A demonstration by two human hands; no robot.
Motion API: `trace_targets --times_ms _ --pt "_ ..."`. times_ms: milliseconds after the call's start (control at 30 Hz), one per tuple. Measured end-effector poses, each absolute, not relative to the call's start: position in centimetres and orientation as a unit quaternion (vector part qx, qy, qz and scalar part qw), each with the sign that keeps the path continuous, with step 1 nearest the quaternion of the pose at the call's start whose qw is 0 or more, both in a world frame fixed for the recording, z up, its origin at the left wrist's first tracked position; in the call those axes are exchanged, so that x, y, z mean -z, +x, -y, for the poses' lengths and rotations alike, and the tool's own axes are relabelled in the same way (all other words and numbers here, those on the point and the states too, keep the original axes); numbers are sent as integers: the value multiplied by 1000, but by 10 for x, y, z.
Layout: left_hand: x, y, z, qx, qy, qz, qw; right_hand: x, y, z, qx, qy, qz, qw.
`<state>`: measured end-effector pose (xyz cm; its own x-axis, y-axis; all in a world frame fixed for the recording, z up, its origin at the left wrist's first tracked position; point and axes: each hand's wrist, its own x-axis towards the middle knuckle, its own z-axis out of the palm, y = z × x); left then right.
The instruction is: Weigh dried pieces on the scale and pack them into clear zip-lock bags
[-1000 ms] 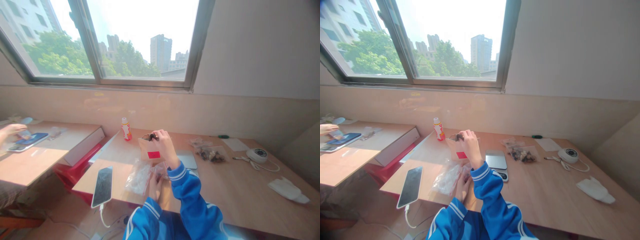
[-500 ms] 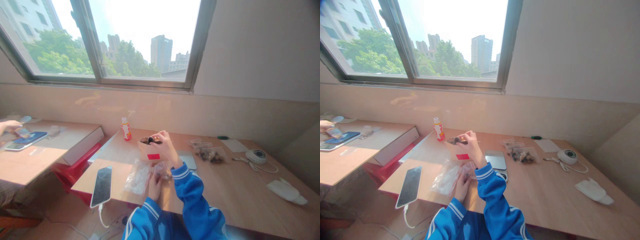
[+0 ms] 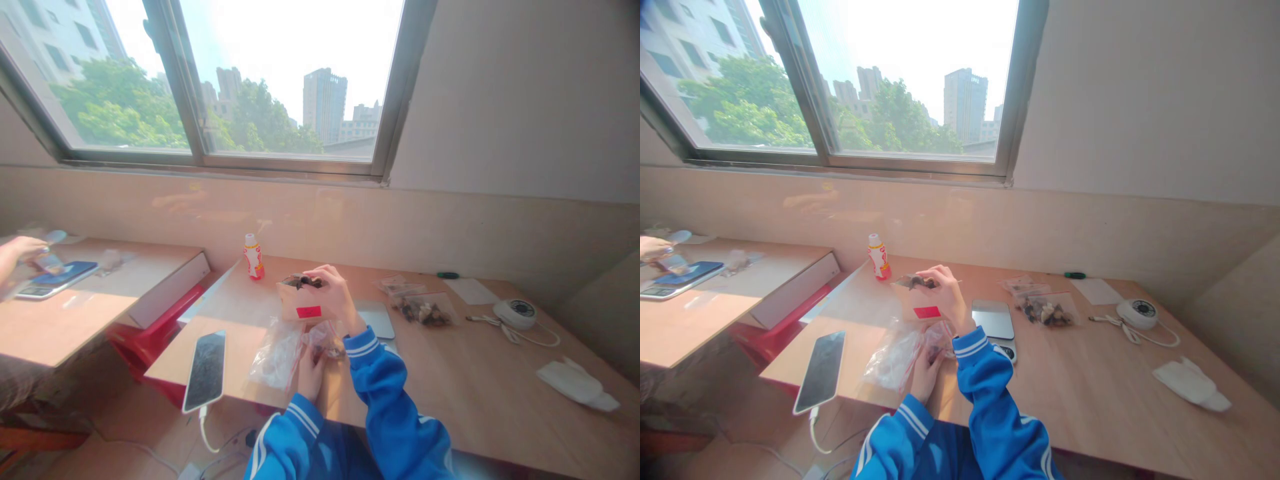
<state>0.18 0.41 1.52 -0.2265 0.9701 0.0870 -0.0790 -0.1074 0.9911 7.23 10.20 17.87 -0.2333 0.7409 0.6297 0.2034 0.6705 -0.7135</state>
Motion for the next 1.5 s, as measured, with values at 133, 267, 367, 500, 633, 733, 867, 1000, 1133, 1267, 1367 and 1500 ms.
trace_targets --times_ms 133,267,367,500,633,733,867,1000,1133,1267,1367,1500 --pt "-14 2 -4 -605 437 -497 442 -177 73 -104 -251 -304 750 531" --pt "-14 2 -4 -605 433 -495 449 -179 76 -104 -225 -296 762 530" --pt "-16 2 -4 -607 430 -492 452 -180 76 -103 -195 -293 773 528" --pt "-18 2 -4 -613 413 -495 457 -179 76 -103 -162 -300 783 520" --pt "-20 3 -3 -610 408 -495 465 -180 76 -102 -130 -312 789 513" --pt "-22 3 -3 -609 406 -495 468 -179 76 -103 -109 -327 790 507" --pt "-24 4 -3 -610 397 -497 472 -175 75 -108 -91 -334 794 500" --pt "-25 3 -3 -616 391 -496 471 -178 77 -105 -122 -316 795 503" --pt "-21 3 -3 -618 399 -483 475 -183 80 -100 -186 -311 763 535" --pt "-14 4 -4 -616 400 -477 483 -180 80 -103 -223 -318 726 567" --pt "-8 4 -6 -617 404 -478 477 -178 78 -107 -269 -331 679 597" --pt "-1 2 -8 -609 418 -490 463 -182 79 -111 -312 -336 629 628"
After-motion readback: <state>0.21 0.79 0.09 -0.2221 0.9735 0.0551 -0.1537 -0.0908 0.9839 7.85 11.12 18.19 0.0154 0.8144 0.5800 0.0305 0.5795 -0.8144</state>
